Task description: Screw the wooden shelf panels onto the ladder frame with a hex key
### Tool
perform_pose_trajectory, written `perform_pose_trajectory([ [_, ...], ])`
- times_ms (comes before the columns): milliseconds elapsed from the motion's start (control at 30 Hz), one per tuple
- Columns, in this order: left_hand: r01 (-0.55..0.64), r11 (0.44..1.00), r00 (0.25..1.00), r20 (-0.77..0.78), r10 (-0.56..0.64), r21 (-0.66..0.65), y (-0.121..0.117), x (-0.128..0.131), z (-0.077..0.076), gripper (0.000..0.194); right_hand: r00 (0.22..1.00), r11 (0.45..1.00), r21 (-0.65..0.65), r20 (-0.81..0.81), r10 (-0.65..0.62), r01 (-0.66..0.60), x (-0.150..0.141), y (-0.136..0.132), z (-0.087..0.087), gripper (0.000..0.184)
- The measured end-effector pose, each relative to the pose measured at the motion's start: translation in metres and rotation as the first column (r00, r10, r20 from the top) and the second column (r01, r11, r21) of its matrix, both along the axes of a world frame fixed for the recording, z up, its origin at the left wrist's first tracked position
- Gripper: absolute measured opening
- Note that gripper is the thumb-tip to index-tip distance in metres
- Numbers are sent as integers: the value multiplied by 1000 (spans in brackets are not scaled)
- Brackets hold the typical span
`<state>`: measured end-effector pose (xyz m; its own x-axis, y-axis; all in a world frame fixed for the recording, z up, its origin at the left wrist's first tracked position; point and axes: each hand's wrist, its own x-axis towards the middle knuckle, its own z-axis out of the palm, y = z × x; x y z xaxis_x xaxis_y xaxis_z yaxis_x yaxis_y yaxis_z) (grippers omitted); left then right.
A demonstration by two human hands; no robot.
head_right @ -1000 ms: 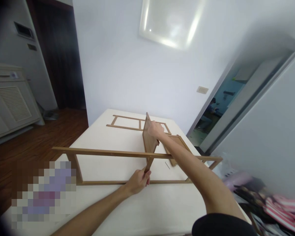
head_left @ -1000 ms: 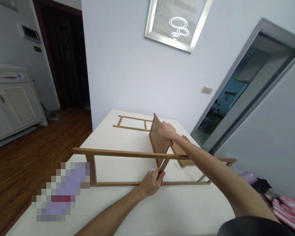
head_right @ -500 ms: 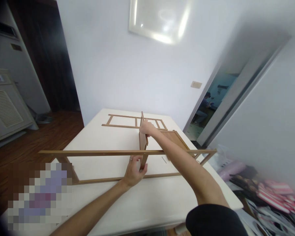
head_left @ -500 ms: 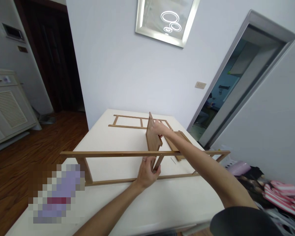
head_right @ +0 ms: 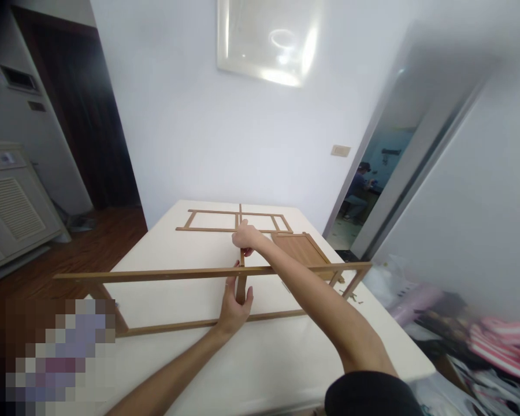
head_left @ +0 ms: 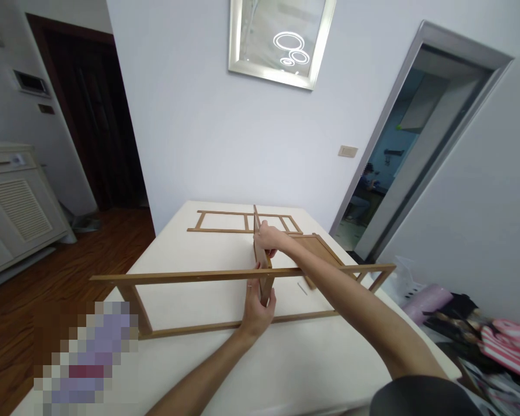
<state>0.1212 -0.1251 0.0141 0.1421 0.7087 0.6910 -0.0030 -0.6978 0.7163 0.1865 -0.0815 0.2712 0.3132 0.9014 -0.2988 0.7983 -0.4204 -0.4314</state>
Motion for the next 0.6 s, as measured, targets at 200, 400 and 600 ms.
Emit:
perform_pose_trajectory([
  [200, 22, 996, 999, 38, -19, -81, -5, 9, -9, 67, 997, 997, 11, 27, 76, -76, 4, -13, 10, 40],
  [400, 35, 992, 996, 84, -25, -121, -9, 9, -13, 67, 982, 981, 64, 55, 181, -184, 23, -33, 19, 47],
  [600, 36, 991, 996, 87, -25, -128, -7, 9, -14, 71, 970, 968, 70, 66, 236, -240, 22, -45, 6, 38],
])
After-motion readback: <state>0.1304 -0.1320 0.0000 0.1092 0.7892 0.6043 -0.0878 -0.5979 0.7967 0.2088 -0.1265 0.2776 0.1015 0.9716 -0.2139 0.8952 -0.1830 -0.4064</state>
